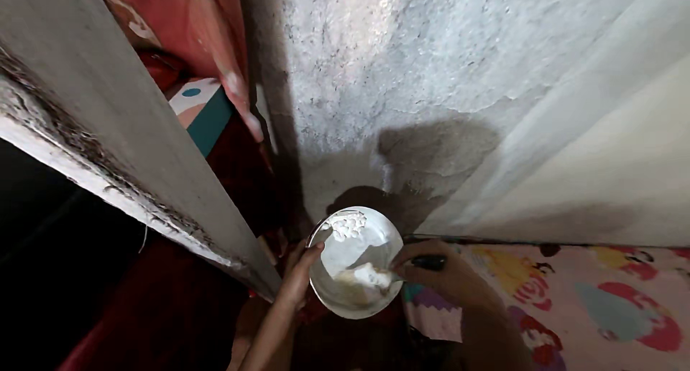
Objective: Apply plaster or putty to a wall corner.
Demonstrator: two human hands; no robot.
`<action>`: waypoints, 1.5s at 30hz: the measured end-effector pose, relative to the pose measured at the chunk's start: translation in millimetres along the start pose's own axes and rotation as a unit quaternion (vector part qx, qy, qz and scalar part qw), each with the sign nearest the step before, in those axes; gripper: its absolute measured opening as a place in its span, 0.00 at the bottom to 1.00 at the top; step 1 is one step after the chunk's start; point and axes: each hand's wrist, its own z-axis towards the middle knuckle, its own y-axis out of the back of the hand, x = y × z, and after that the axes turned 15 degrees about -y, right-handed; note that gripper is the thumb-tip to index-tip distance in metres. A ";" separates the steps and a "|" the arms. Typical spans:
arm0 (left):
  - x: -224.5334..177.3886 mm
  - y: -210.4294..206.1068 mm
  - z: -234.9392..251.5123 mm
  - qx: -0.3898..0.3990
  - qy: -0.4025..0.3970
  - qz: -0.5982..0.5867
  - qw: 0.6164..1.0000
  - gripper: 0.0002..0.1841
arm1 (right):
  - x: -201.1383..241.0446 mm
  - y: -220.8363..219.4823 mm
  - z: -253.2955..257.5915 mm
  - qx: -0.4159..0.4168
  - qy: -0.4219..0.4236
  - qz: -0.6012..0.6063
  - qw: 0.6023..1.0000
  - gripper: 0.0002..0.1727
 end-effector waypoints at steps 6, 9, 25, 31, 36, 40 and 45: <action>-5.0 1.2 0.2 -0.048 0.027 -0.018 0.998 0.20 | 5.0 19.5 -10.7 -0.187 0.101 -0.095 0.973 0.13; 0.6 -6.3 -0.3 -0.077 0.019 -0.013 0.997 0.19 | 14.1 0.3 -9.9 -0.219 0.073 -0.271 0.934 0.16; 6.4 -8.8 -3.3 -0.046 -0.012 0.008 0.999 0.23 | 21.0 -50.7 -4.3 -0.069 0.163 -0.374 0.910 0.15; 6.2 -1.2 2.4 -0.075 0.003 -0.023 0.997 0.26 | 33.2 -35.2 -26.9 -0.068 0.177 -0.347 0.918 0.16; 4.7 -7.0 -0.6 -0.037 0.000 -0.014 0.999 0.24 | 30.1 -30.2 -12.6 -0.167 0.067 -0.389 0.904 0.23; 3.3 -10.0 -0.8 0.004 -0.003 0.021 1.000 0.25 | 23.9 -44.5 0.5 -0.079 0.024 -0.389 0.917 0.23; 5.5 -5.2 0.4 0.023 0.008 0.038 0.999 0.25 | 20.5 -57.5 -5.0 0.002 0.121 -0.414 0.902 0.25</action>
